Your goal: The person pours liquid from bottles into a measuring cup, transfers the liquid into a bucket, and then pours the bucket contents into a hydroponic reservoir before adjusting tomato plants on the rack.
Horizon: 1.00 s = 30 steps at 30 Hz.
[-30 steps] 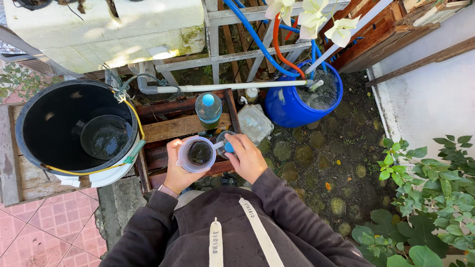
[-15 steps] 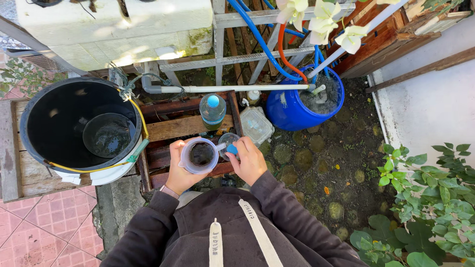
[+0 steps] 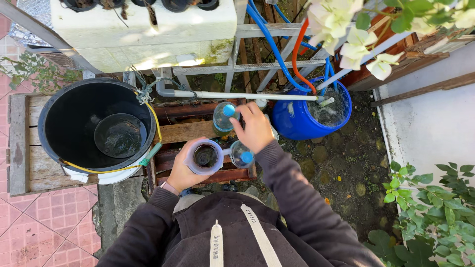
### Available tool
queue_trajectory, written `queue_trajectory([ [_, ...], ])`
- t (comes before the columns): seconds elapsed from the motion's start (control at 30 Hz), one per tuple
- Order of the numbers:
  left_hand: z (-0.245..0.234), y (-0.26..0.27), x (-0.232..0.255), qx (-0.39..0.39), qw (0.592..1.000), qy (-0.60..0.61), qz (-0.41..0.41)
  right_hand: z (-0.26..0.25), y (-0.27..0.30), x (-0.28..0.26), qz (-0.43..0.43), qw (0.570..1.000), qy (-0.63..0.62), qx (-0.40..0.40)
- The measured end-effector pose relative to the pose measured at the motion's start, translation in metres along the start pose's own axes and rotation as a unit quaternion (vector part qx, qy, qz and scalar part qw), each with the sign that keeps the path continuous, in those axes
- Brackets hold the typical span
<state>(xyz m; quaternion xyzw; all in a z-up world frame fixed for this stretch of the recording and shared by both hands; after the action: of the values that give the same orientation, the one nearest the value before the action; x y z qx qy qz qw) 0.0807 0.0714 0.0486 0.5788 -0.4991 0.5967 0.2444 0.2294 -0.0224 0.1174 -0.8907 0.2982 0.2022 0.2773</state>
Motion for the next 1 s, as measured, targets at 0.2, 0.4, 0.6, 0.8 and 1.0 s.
queue_trajectory([
  [0.2, 0.0, -0.019, -0.008, -0.044, 0.998, 0.013, -0.033, 0.045, -0.028, 0.008, -0.034, 0.994, 0.052, -0.091],
  [0.4, -0.003, -0.03, -0.013, -0.033, 0.998, 0.056, 0.023, 0.056, -0.029, 0.021, 0.011, 0.994, 0.057, -0.097],
  [0.6, 0.0, -0.035, -0.029, -0.06, 0.996, 0.063, -0.009, 0.053, -0.026, 0.031, 0.07, 0.995, 0.029, -0.069],
  [0.8, 0.012, -0.049, -0.042, -0.097, 0.994, 0.045, -0.023, 0.051, -0.023, 0.028, 0.036, 0.997, -0.036, -0.06],
  [1.0, 0.021, -0.059, -0.05, -0.116, 0.991, 0.039, -0.045, 0.046, -0.023, 0.03, 0.045, 0.996, -0.057, -0.059],
])
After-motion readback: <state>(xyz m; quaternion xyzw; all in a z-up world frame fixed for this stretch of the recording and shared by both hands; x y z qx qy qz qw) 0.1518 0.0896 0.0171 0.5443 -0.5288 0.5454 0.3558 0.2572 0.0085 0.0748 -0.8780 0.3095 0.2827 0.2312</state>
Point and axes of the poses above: each hand's wrist, its own y-axis away from the middle knuckle, its own z-axis out of the palm, x = y × z, the point moved 9 cm from there along -y, towards the middle knuckle, and after that the axes turned 6 degrees about x, right-handed, at the moved point
